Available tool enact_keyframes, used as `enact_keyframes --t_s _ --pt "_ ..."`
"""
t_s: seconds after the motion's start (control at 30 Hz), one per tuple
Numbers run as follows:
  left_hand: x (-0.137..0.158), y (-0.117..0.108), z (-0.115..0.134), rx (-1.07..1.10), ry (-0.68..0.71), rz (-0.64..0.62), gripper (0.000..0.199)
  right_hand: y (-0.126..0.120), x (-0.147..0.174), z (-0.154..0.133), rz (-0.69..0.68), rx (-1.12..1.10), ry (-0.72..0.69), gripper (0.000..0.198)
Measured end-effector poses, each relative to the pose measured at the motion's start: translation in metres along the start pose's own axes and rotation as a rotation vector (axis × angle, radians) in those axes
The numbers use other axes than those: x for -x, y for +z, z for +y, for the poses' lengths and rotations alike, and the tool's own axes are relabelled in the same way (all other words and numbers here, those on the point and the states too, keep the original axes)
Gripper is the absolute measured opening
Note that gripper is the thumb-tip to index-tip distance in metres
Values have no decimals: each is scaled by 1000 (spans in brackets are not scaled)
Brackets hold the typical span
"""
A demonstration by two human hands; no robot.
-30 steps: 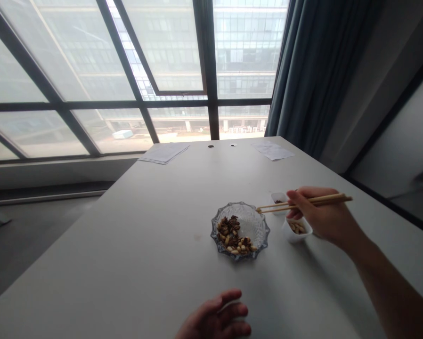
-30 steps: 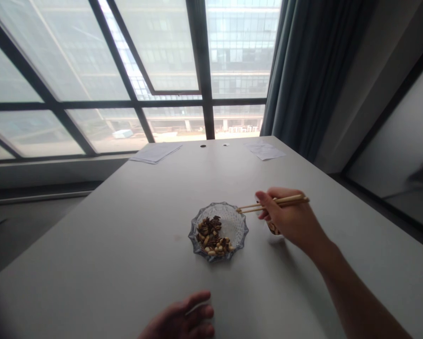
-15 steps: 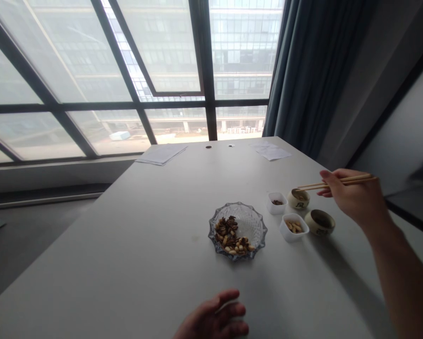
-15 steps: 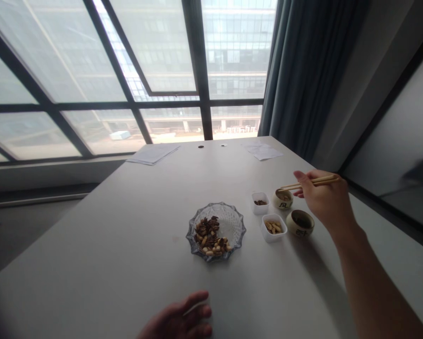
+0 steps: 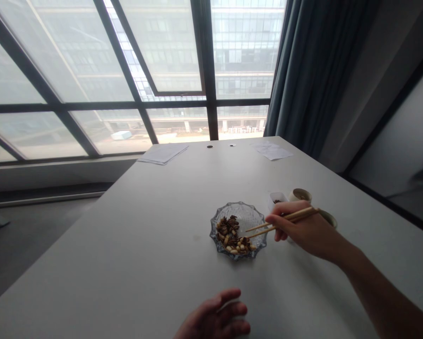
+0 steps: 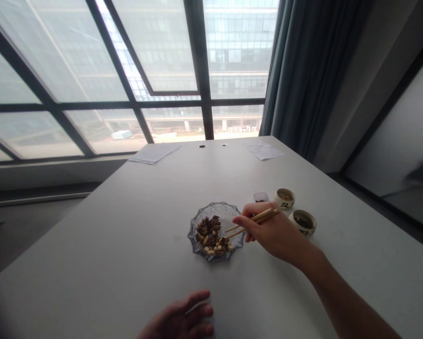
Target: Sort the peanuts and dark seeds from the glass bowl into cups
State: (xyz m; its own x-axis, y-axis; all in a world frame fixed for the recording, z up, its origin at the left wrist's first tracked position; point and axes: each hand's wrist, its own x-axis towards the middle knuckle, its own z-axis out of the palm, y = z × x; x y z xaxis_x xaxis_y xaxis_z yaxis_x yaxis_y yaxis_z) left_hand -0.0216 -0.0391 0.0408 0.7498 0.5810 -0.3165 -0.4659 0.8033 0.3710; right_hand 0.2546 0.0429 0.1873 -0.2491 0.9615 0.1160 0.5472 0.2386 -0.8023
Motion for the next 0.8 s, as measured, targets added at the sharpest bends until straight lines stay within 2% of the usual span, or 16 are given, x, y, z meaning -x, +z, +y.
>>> enact_keyframes --t_s 0.13,0.27,0.43,0.63,0.8 --pt "-1 -2 0 -5 -1 -7 36 9 -4 4 -53 -16 25 38" --pt "-2 -4 0 1 2 -2 36 13 -5 7 -51 5 41 39" --pt "0 -1 0 0 2 5 34 14 -5 8 -13 8 17 44" --pt "2 0 -2 7 6 6 35 2 -1 6 124 0 -12 41" --pt "2 -1 -2 -1 8 7 35 12 -4 10 101 -123 5 41"
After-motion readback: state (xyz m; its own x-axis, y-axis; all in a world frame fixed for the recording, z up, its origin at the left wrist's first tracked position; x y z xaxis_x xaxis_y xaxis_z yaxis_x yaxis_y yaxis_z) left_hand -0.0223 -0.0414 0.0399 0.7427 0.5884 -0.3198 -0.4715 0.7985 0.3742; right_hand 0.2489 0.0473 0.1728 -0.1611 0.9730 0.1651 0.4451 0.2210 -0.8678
